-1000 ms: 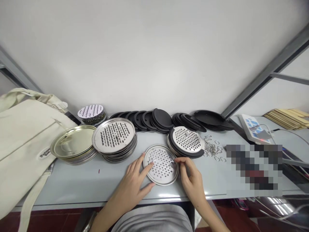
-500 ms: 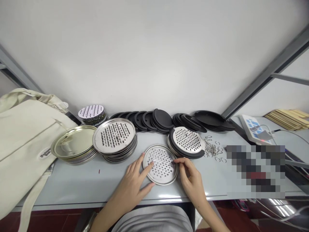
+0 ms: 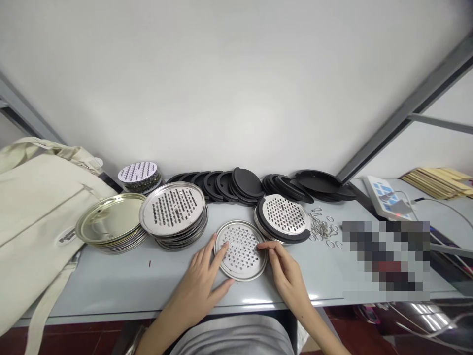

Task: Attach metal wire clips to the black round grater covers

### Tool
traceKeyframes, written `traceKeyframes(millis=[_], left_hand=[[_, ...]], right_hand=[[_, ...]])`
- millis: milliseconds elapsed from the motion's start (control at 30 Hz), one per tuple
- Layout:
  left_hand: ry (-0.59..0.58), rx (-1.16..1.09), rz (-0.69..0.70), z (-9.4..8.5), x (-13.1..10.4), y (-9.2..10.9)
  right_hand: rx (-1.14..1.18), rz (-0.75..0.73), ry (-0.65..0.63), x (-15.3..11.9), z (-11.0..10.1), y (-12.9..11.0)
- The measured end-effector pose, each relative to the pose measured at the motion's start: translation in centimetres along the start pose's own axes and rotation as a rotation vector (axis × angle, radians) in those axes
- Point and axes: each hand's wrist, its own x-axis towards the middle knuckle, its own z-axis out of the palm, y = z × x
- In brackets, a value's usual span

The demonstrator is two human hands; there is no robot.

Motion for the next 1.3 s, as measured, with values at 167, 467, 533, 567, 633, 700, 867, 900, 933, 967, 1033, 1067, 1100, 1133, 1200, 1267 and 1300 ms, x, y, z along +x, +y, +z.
traceKeyframes(millis=[167,467,533,567,633,700,867,900,933,967,1033,1067,1100,1133,1200,1267,1300], left_hand=[[-0.006,-0.003,-0.009,0.3,-0.1,-0.2],[0.034,-0.081,0.006,0.8,-0.1,-0.3],[0.041,-0.111,-0.004,0.8,-0.2,-0.3],[0.044,-0.121,-0.009,0.8,-0.2,-0.3],[0.048,-0.138,-0.021,0.6,-0.1,-0.2],[0.04,-0.153,-0.032,0.3,0.0,-0.1],[0.011,-0.139,-0.034,-0.1,0.1,0.1],[0.013,-0.13,-0.03,0.1,0.1,0.0],[0.023,-0.121,-0.025,0.2,0.1,-0.1],[0.038,-0.11,-0.016,0.5,0.0,-0.2],[0.072,-0.089,0.002,1.0,-0.2,-0.5],[0.084,-0.077,0.009,1.2,-0.2,-0.6],[0.091,-0.063,0.014,1.5,-0.3,-0.7],[0.096,-0.049,0.016,1.7,-0.4,-0.8],[0.097,-0.025,0.018,1.9,-0.5,-0.9],[0.096,-0.009,0.023,1.9,-0.5,-0.9],[0.093,-0.004,0.024,1.8,-0.5,-0.8]], right_hand=[[-0.124,-0.159,0.004,0.2,0.7,-0.7],[-0.211,-0.569,-0.339,4.4,3.2,-9.3],[-0.3,-0.672,-0.354,5.9,4.1,-11.0],[-0.306,-0.709,-0.352,6.6,4.6,-11.5],[-0.294,-0.754,-0.382,7.9,5.4,-11.9],[-0.266,-0.761,-0.387,8.8,6.1,-11.7],[-0.244,-0.774,-0.392,9.7,6.8,-10.7],[-0.258,-0.785,-0.4,9.8,6.8,-10.7],[-0.277,-0.798,-0.409,9.8,6.8,-10.6],[-0.296,-0.813,-0.418,9.9,6.7,-10.6],[-0.335,-0.856,-0.426,10.2,6.7,-10.6],[-0.349,-0.89,-0.42,10.4,6.7,-10.7],[-0.361,-0.931,-0.407,10.6,6.8,-10.7],[-0.371,-0.974,-0.389,10.8,6.8,-10.8],[-0.38,-1.049,-0.335,11.1,6.9,-11.0],[-0.384,-1.095,-0.28,11.5,7.1,-11.4],[-0.387,-1.114,-0.258,11.7,7.2,-11.5]])
